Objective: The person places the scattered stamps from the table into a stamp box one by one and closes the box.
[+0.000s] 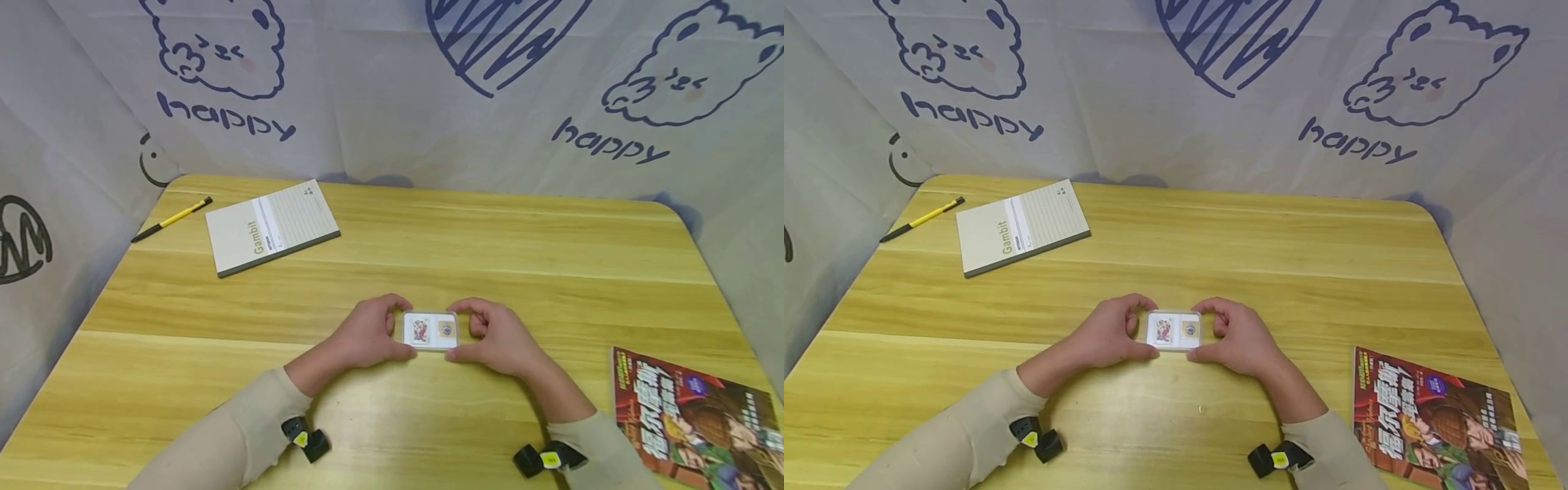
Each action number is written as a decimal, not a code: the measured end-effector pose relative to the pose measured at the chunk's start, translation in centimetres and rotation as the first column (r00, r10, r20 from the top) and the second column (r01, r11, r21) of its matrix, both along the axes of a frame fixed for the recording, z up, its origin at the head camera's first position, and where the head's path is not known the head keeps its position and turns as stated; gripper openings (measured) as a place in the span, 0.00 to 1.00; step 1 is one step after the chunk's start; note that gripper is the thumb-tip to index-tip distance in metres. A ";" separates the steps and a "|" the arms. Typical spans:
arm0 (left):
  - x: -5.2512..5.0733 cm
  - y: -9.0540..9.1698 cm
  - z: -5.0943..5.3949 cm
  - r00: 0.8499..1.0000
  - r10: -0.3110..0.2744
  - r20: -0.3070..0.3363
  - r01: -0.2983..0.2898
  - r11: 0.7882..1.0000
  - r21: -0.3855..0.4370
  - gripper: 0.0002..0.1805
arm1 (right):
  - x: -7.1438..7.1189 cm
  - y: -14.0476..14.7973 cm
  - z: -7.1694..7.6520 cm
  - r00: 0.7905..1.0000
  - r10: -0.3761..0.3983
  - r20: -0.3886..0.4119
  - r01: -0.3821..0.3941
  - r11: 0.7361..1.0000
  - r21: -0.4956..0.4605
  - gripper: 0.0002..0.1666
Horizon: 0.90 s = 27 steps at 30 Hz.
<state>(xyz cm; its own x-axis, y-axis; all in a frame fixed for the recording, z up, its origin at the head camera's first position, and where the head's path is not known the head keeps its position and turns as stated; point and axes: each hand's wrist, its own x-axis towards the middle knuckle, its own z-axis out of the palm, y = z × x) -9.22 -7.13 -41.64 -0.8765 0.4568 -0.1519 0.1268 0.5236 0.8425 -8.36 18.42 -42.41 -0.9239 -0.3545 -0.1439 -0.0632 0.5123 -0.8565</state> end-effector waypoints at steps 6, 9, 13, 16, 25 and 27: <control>0.0 0.0 -0.1 1.000 0.004 -0.004 -0.004 1.000 -0.001 0.35 | 0.1 0.1 -0.1 1.000 -0.002 0.002 0.002 1.000 -0.012 0.36; 0.1 0.0 -0.1 1.000 0.009 -0.006 -0.009 1.000 -0.003 0.35 | 0.1 0.1 0.0 1.000 -0.002 0.003 0.002 1.000 -0.017 0.37; 0.1 0.0 -0.1 1.000 0.012 -0.008 -0.012 1.000 0.000 0.35 | 0.1 0.1 0.1 1.000 -0.002 0.004 0.002 1.000 -0.019 0.37; 0.1 0.0 -0.1 1.000 0.014 -0.010 -0.014 1.000 -0.003 0.36 | 0.1 0.1 0.1 1.000 -0.001 0.003 0.001 1.000 -0.022 0.38; 0.0 0.1 -0.1 1.000 0.019 -0.014 -0.019 1.000 -0.009 0.36 | 0.0 0.3 0.0 1.000 -0.015 -0.001 0.014 1.000 -0.027 0.37; 0.0 0.1 -0.1 1.000 0.016 -0.016 -0.017 1.000 -0.006 0.36 | 0.0 0.3 0.0 1.000 -0.022 -0.002 0.022 1.000 -0.017 0.37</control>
